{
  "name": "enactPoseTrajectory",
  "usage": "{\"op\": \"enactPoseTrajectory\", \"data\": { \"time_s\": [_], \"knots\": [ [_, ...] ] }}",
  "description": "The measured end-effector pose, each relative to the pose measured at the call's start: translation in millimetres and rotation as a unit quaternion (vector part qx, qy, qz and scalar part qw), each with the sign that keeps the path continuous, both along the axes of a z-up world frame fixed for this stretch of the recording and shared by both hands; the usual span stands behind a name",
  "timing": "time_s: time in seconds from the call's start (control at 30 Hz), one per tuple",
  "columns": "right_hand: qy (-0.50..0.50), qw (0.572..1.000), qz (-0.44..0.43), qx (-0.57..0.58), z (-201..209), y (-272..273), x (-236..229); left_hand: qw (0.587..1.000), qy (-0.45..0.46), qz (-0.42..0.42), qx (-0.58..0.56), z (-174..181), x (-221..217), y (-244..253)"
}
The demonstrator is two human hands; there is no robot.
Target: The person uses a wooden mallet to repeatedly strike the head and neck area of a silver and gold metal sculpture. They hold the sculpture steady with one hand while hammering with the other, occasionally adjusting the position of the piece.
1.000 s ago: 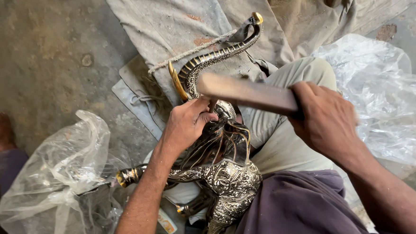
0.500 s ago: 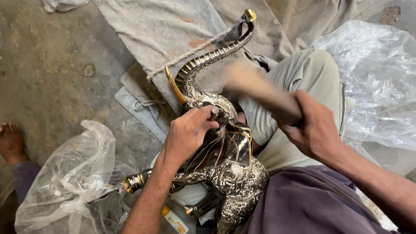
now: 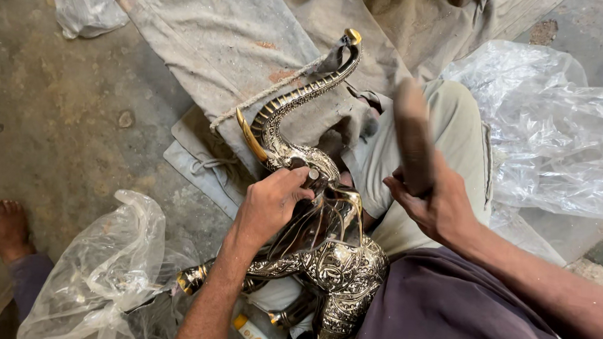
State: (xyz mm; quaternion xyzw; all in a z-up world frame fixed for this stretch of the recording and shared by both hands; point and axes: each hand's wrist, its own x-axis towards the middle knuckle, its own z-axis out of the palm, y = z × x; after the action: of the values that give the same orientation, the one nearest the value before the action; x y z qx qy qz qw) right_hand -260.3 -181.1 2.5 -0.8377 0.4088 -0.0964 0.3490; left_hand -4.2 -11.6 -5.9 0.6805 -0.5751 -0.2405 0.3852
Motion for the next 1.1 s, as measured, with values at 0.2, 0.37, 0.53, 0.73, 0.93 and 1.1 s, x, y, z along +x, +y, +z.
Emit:
{"op": "enactPoseTrajectory", "data": {
  "time_s": [0.2, 0.37, 0.53, 0.73, 0.93, 1.1],
  "knots": [
    [-0.046, 0.998, 0.036, -0.03, -10.4, -3.6, -3.0, 0.999, -0.027, -0.005, 0.022, -0.6, 0.5, 1.6],
    [-0.099, 0.995, 0.011, -0.029, -12.1, -3.6, -3.1, 1.0, 0.006, -0.006, 0.02, 1.5, 0.8, 2.9],
    [-0.037, 0.994, 0.06, -0.082, -15.3, -10.4, -1.3, 0.997, -0.059, -0.028, 0.047, 8.8, -3.3, -3.7],
    [-0.067, 0.997, 0.035, -0.018, -25.7, -8.2, -1.5, 0.996, -0.051, -0.033, 0.067, 20.6, -5.3, -8.9],
    [-0.089, 0.99, 0.058, -0.091, -24.9, -3.6, -1.9, 0.995, -0.057, -0.019, 0.074, 11.3, -5.9, -1.7],
    [-0.088, 0.995, 0.006, -0.038, -12.7, -3.7, -2.1, 0.998, -0.04, -0.01, 0.042, 4.2, -4.7, 9.6]
  ]
}}
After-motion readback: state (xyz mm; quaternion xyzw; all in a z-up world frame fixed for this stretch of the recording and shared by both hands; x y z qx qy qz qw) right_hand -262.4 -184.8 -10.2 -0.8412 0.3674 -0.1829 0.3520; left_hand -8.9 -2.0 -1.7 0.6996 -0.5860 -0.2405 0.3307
